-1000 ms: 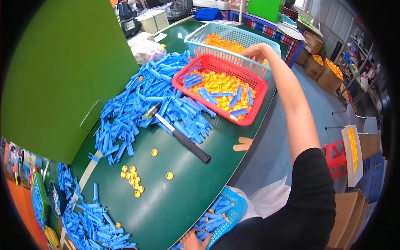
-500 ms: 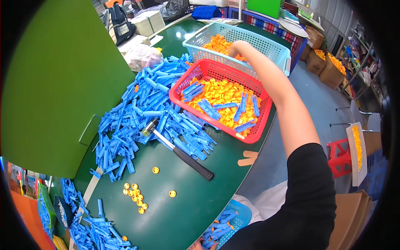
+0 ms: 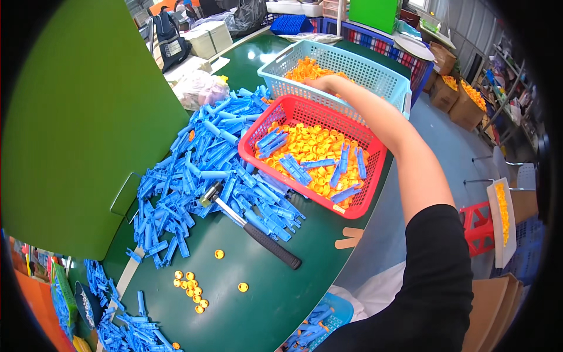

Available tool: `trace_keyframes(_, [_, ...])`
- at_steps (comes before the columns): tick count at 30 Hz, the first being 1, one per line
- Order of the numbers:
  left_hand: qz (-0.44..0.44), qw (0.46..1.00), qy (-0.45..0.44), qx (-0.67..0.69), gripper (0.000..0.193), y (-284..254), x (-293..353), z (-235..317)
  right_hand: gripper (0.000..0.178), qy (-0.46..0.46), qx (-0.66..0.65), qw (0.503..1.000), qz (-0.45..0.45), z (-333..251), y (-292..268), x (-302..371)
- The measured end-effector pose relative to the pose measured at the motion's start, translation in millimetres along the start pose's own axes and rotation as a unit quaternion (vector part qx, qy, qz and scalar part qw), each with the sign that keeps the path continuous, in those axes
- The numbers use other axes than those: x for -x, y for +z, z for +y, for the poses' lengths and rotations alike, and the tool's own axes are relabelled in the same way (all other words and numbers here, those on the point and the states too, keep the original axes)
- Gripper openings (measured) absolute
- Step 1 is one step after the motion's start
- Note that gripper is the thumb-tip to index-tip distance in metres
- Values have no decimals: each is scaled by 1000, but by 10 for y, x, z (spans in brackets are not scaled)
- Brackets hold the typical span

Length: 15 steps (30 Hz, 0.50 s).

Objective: Assembling blue plastic toy parts by snapping on yellow components at a factory workbench.

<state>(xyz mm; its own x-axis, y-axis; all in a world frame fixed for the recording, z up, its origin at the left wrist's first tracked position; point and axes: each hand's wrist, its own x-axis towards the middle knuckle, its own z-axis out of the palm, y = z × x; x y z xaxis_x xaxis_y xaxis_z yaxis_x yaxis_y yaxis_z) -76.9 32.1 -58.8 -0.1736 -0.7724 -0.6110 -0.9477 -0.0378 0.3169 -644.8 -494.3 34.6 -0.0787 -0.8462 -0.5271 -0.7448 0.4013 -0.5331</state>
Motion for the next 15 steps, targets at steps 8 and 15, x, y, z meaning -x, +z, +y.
trace_keyframes(8, [5,1000,-22,8,76,56,-113,-25,55,-62,-81,995,20,-442,101,35])
trace_keyframes(15, [5,998,-50,21,76,97,-131,-78,54,-93,-74,993,19,-213,110,104])
